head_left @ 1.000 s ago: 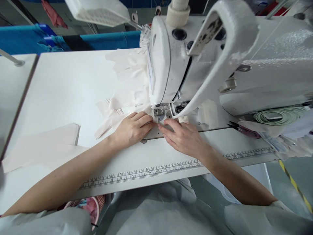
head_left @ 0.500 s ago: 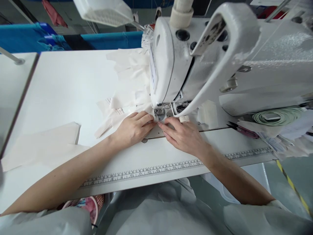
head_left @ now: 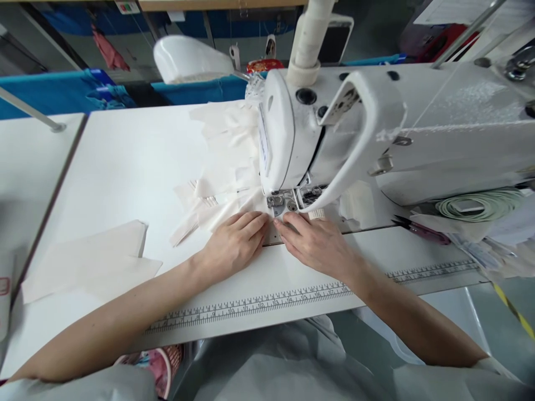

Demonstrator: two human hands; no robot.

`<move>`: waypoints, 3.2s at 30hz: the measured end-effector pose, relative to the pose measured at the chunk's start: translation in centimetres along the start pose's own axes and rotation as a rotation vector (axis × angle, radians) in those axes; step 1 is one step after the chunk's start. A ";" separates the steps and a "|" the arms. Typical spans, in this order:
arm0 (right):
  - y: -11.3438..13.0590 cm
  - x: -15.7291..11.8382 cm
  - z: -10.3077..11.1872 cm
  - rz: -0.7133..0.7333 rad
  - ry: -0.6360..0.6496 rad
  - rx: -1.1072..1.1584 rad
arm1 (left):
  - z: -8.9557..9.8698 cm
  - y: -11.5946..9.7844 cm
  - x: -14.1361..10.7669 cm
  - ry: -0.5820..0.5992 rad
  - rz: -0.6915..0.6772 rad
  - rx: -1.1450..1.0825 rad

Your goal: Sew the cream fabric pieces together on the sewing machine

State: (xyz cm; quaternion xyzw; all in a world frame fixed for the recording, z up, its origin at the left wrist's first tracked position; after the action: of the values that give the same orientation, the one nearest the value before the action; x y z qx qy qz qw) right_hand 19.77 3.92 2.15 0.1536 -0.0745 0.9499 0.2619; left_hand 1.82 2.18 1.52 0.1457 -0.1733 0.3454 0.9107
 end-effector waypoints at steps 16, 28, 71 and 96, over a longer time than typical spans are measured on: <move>-0.2 0.4 -0.1 -0.058 0.012 -0.030 | -0.3 0.6 0.5 0.001 0.022 0.020; -0.7 0.8 -0.6 -0.143 0.029 -0.013 | -0.9 1.7 0.7 0.044 0.055 0.027; -5.0 -0.6 -1.6 -0.134 -0.238 0.243 | 0.6 12.9 2.7 0.321 0.535 -0.011; -4.7 -0.9 -1.6 -0.173 -0.157 0.290 | 7.6 9.5 -7.8 0.209 1.099 -0.442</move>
State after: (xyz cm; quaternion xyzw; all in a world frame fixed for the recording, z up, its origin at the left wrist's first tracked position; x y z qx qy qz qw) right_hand 22.53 7.90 0.67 0.2690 0.0563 0.9097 0.3113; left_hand -11.77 1.57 6.44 -0.1929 -0.2005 0.7337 0.6199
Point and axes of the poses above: each hand's wrist, its own x-axis towards the middle knuckle, its own z-axis out of the back of the hand, y = z × x, the point moved 3 cm from there along x, towards the middle knuckle, and after that the axes turned 8 degrees about x, right-handed, at the moved point
